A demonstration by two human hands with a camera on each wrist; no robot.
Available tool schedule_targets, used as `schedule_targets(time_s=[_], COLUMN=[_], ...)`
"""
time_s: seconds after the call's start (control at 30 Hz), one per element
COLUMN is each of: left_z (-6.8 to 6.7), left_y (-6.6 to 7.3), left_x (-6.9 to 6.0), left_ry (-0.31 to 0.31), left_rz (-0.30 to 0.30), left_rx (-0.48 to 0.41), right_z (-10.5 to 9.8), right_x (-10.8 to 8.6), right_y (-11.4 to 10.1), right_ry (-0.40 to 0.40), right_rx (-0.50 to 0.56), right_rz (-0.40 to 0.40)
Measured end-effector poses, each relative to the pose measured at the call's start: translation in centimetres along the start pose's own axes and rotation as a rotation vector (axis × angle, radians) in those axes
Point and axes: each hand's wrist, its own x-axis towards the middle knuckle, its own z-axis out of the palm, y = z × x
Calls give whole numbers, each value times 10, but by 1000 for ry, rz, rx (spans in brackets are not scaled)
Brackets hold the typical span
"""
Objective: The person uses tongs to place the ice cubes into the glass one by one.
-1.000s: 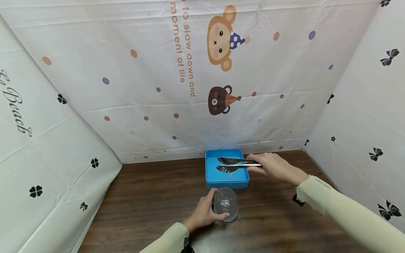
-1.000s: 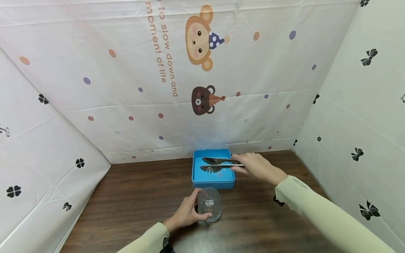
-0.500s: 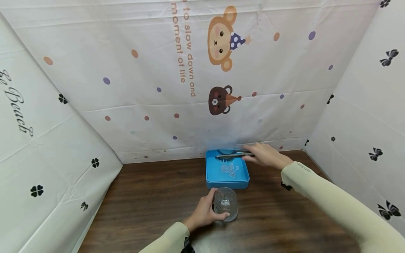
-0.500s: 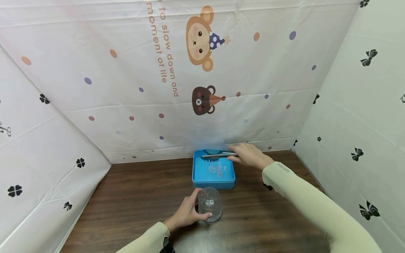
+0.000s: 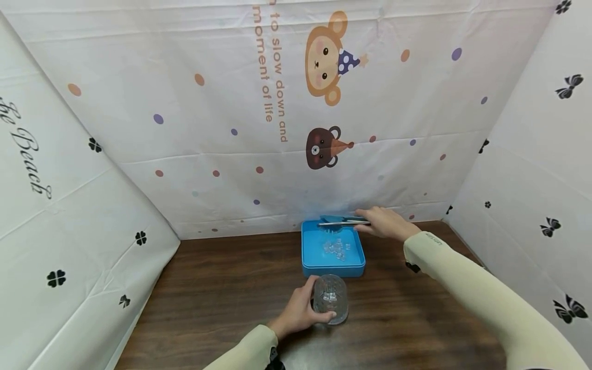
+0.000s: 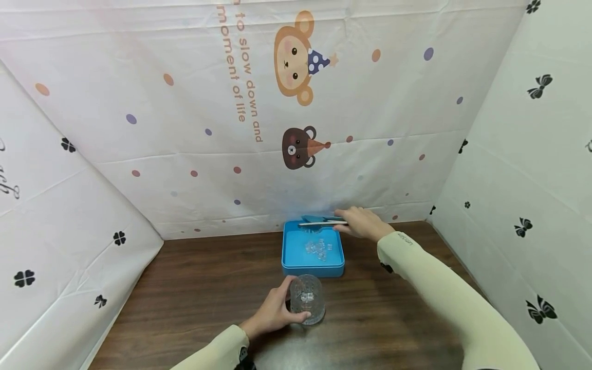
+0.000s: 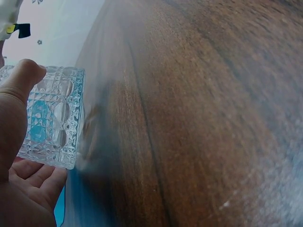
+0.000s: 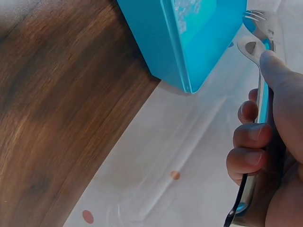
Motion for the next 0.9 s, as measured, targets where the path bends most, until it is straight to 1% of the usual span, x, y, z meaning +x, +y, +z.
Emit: schedule_targets(time_s=[0.2, 0.4, 0.67, 0.83, 0.9], left_z=[0, -1, 0, 1, 1], left_y=[0, 0, -1, -2, -2], left_x=[-1, -1, -1, -1, 0], left_ry=[2, 1, 4, 5, 6], left_rz=[10, 5, 13, 16, 14], left_rx=[-8, -14, -16, -25, -24], right_z=[1, 2, 10, 12, 12], right_x=[5, 16, 27, 27, 28], right_y=[-2, -6, -6, -9, -10], right_ry=[-31, -64, -153, -163, -166], right_rx=[12, -33, -116, -122, -127], right_rz=[30, 18, 40, 55, 49])
